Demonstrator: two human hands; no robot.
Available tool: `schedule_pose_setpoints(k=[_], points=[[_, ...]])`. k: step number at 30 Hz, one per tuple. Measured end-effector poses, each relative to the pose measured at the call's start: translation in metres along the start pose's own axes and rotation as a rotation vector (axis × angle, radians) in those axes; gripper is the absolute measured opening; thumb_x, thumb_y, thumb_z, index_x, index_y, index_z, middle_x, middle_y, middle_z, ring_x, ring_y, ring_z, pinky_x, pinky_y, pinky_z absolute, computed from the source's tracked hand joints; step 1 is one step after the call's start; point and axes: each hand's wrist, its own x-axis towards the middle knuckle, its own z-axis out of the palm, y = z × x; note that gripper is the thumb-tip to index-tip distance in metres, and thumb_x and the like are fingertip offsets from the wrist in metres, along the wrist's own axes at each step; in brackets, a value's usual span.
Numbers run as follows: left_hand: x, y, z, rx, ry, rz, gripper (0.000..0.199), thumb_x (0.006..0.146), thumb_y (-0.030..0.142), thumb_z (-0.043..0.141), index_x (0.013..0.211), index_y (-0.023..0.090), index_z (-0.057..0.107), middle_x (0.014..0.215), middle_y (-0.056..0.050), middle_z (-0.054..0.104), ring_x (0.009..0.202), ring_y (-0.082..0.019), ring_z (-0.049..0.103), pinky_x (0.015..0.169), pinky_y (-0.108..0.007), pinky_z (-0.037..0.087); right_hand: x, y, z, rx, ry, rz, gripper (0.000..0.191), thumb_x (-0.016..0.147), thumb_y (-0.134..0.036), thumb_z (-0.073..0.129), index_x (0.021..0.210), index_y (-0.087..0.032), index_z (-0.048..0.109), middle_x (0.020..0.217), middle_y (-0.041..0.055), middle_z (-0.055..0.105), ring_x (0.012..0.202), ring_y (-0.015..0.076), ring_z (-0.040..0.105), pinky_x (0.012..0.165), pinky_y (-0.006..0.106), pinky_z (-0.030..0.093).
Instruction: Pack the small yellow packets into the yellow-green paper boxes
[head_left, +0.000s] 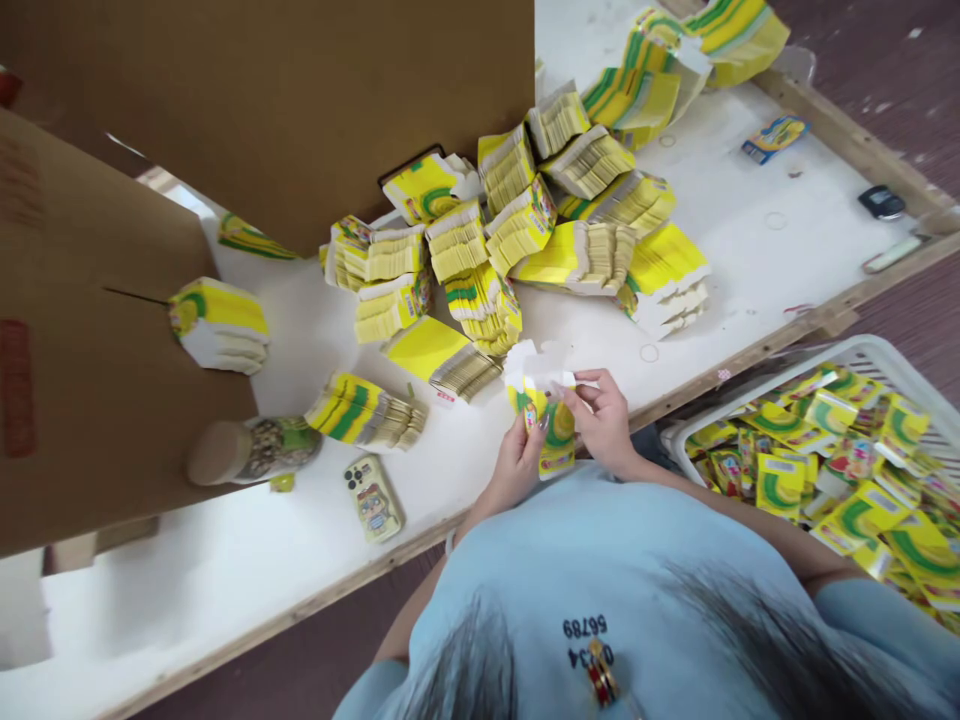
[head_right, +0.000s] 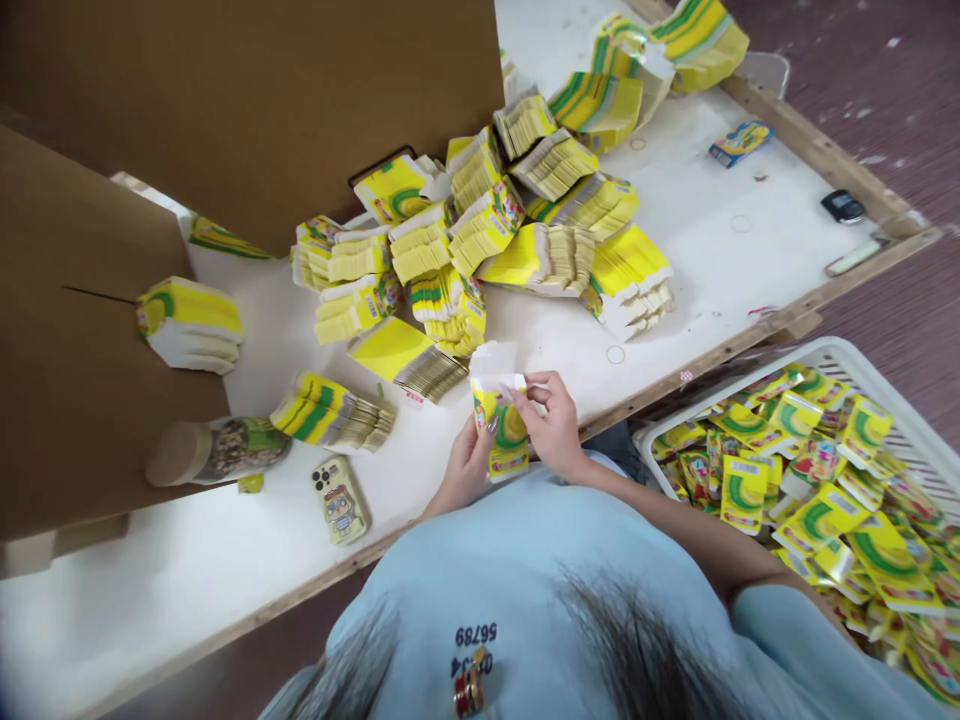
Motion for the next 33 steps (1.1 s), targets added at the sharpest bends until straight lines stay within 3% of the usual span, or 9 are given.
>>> schedule_pose_setpoints(k=[3, 5, 9, 13, 18, 21, 23, 27, 33], points=[[-0.005, -0.001, 0.006, -0.194, 0.041, -0.012, 0.082, 0.093, 0.059, 0.056, 0.158, 0.031, 0.016, 0.137, -0.012, 0.061, 0.121, -0.026, 0.064, 0.102, -0.043, 0.053, -0.004, 0.005, -0.005, 0.064, -0.006, -0.004, 0.048, 0.082, -0.044, 0.075, 0.119, -0.026, 0.050, 0.076, -0.0039, 0.071, 0.066, 0.0141, 0.067, 0.063, 0.025, 0.054], [-0.008, -0.001, 0.004, -0.216, 0.009, 0.009, 0.089, 0.093, 0.057, 0.058, 0.158, 0.033, 0.002, 0.134, -0.011, 0.063, 0.118, -0.025, 0.066, 0.101, -0.043, 0.054, -0.005, 0.006, -0.011, 0.002, -0.040, -0.058, 0.043, 0.081, -0.043, 0.077, 0.115, -0.025, 0.058, 0.091, 0.0018, 0.075, 0.078, 0.0157, 0.070, 0.075, 0.030, 0.057], [-0.010, 0.001, -0.007, -0.143, -0.149, 0.041, 0.068, 0.094, 0.056, 0.057, 0.148, 0.028, 0.026, 0.119, -0.011, 0.069, 0.106, -0.025, 0.070, 0.088, -0.041, 0.059, -0.005, 0.004, -0.020, -0.049, -0.193, -0.055, 0.031, 0.087, -0.050, 0.067, 0.099, -0.022, 0.071, 0.097, 0.0059, 0.075, 0.081, 0.0176, 0.069, 0.077, 0.034, 0.058], [-0.004, 0.004, -0.011, -0.032, -0.104, 0.118, 0.038, 0.097, 0.052, 0.054, 0.122, 0.023, 0.048, 0.114, -0.009, 0.070, 0.103, -0.023, 0.069, 0.088, -0.038, 0.058, -0.003, 0.001, -0.021, -0.087, -0.256, -0.089, 0.036, 0.094, -0.052, 0.058, 0.082, -0.021, 0.071, 0.078, 0.0030, 0.070, 0.075, 0.0167, 0.066, 0.074, 0.033, 0.058], [0.000, 0.010, -0.006, 0.023, 0.004, 0.158, 0.063, 0.099, 0.059, 0.044, 0.151, 0.025, 0.031, 0.135, -0.013, 0.064, 0.123, -0.026, 0.064, 0.099, -0.041, 0.055, -0.001, 0.003, -0.031, -0.107, -0.263, -0.215, 0.033, 0.092, -0.042, 0.065, 0.121, -0.026, 0.068, 0.106, 0.0057, 0.077, 0.097, 0.0197, 0.073, 0.092, 0.040, 0.059], [-0.002, 0.015, -0.006, 0.102, -0.011, 0.126, 0.060, 0.100, 0.061, 0.036, 0.142, 0.020, 0.053, 0.141, -0.012, 0.062, 0.133, -0.028, 0.057, 0.105, -0.042, 0.053, 0.000, 0.003, -0.043, -0.168, -0.454, -0.351, 0.037, 0.080, -0.044, 0.080, 0.113, -0.026, 0.075, 0.118, 0.0084, 0.075, 0.111, 0.0255, 0.071, 0.101, 0.045, 0.056], [-0.002, 0.019, -0.008, 0.156, -0.013, 0.124, 0.056, 0.100, 0.058, 0.039, 0.135, 0.019, 0.061, 0.138, -0.012, 0.064, 0.132, -0.028, 0.057, 0.105, -0.043, 0.053, 0.000, 0.001, -0.046, -0.161, -0.520, -0.281, 0.040, 0.079, -0.044, 0.080, 0.114, -0.025, 0.075, 0.124, 0.0095, 0.073, 0.114, 0.0261, 0.069, 0.097, 0.043, 0.058], [-0.001, 0.024, -0.011, 0.233, 0.003, 0.143, 0.055, 0.100, 0.052, 0.045, 0.143, 0.019, 0.055, 0.144, -0.012, 0.060, 0.134, -0.029, 0.056, 0.108, -0.046, 0.051, 0.000, -0.009, -0.041, -0.043, -0.607, 0.107, 0.050, 0.086, -0.033, 0.071, 0.134, -0.023, 0.060, 0.114, 0.0088, 0.075, 0.095, 0.0191, 0.075, 0.080, 0.036, 0.063], [-0.002, 0.018, -0.010, 0.252, 0.043, 0.171, 0.054, 0.102, 0.051, 0.039, 0.145, 0.020, 0.052, 0.145, -0.011, 0.059, 0.133, -0.030, 0.057, 0.109, -0.046, 0.050, 0.015, -0.022, -0.051, 0.158, -0.752, 0.366, 0.057, 0.079, -0.028, 0.077, 0.133, -0.023, 0.060, 0.105, 0.0047, 0.077, 0.087, 0.0178, 0.075, 0.077, 0.036, 0.064]])
